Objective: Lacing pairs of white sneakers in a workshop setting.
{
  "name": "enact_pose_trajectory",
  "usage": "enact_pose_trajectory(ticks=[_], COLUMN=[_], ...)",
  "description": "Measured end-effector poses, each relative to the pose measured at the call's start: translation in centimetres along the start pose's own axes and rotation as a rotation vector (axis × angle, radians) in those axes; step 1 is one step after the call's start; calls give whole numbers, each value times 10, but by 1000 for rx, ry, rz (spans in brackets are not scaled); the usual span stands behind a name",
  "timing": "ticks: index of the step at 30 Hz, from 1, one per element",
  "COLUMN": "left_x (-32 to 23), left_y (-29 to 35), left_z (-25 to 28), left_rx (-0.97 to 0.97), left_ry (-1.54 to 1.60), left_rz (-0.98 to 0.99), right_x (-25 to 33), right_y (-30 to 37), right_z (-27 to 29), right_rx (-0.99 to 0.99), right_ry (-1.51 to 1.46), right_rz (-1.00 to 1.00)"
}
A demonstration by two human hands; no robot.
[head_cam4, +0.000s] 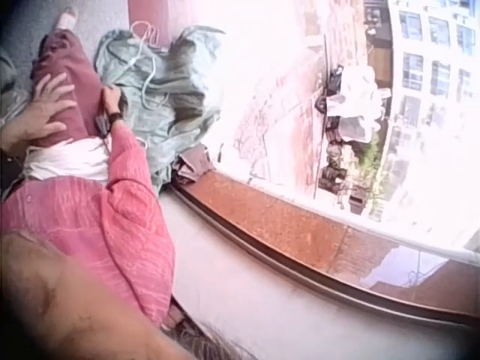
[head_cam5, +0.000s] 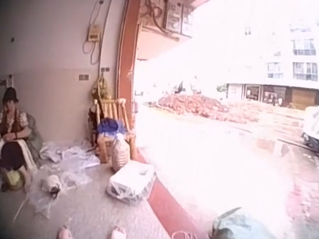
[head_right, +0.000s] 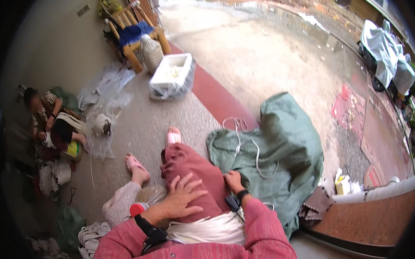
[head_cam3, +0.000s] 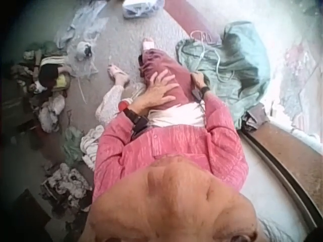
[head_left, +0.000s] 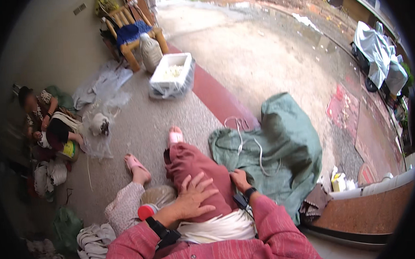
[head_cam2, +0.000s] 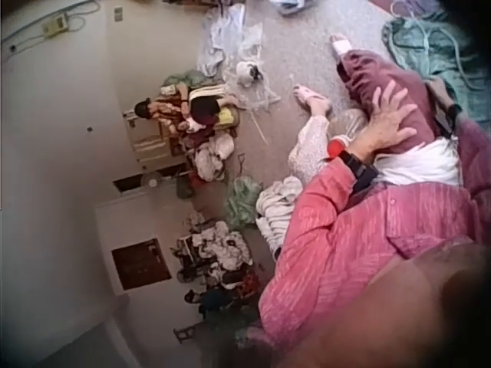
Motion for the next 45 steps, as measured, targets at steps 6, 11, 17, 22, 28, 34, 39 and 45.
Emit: enact_pose_trajectory(ticks=[6,11,17,22,28,34,39,45], left_x=[0,-2,-19,-6,19,-37,-115,-56], left_y=[-20,-61,-77,-68,-75,-110,-109,-97], left_z=[4,9,-24,-24,29,66,66,57], left_rx=[61,-23,-70,-353,-673,-669,-323,-279], left_ry=[30,481,529,523,674,644,621,313], left_rz=[-76,378,25,56,454,141,-214,-104], right_x=[34,145,217,229,257,299,179,53], right_y=[-13,47,125,123,103,183,96,-16], right_z=[86,157,146,134,154,102,121,283], right_rx=[-61,617,914,867,161,579,250,-449], right_ry=[-1011,-1152,-812,-631,-112,193,-17,675], right_rz=[-699,-527,-372,-337,264,1332,843,163])
Point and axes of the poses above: each hand's wrist, its own y-axis away from the middle knuckle, its own z-axis out of the back of the hand, x = y × z, the point moved 5 cm from there along -y, towards the middle knuckle, and after that the axes turned 15 degrees about -x, right-handed, at the moved point
